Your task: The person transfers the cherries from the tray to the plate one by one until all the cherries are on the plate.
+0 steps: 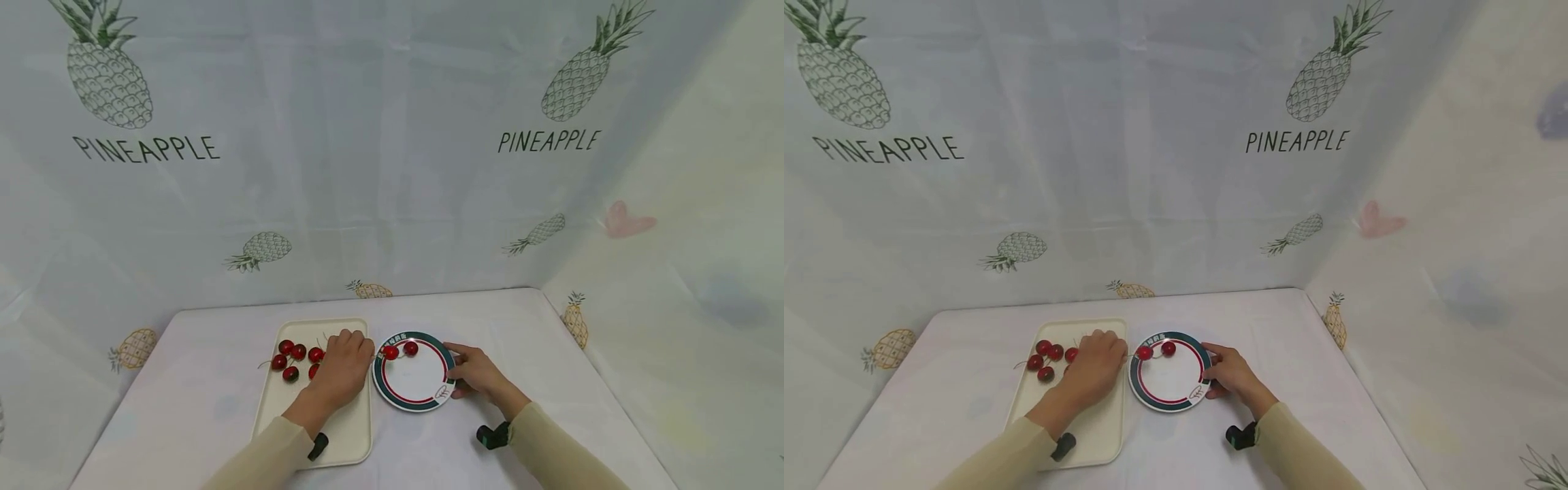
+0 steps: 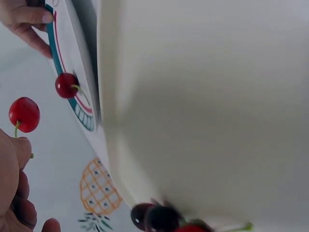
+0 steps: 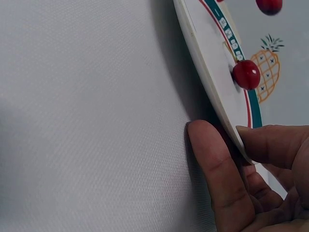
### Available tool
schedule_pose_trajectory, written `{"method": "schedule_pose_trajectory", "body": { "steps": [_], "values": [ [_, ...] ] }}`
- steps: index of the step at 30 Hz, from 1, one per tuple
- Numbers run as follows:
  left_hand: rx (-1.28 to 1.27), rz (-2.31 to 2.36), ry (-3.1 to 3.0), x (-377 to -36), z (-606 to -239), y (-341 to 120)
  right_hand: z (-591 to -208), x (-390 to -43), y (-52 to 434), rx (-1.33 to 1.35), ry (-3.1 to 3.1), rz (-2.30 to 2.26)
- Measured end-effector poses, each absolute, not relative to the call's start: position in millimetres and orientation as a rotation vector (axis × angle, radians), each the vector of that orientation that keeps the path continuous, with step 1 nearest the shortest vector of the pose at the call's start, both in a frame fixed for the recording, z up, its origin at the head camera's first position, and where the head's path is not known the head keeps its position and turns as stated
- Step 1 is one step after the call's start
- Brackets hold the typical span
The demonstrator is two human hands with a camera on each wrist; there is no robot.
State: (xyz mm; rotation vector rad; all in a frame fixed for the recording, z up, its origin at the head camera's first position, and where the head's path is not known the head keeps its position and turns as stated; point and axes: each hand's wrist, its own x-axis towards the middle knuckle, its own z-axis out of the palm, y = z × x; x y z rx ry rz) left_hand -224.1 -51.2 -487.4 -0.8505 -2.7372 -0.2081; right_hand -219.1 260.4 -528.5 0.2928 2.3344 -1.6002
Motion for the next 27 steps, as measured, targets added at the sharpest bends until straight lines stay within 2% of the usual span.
{"method": "schedule_pose_trajectory", "body": {
  "steps": [14,27],
  "values": [
    [-0.898,-0.098,-2.819,-236,-496,2,-527,-217,260,0.280,2.340,-1.588],
    [-0.920,0.002,-2.814,-245,-515,26,-527,-217,260,0.299,2.338,-1.596]
  ]
}}
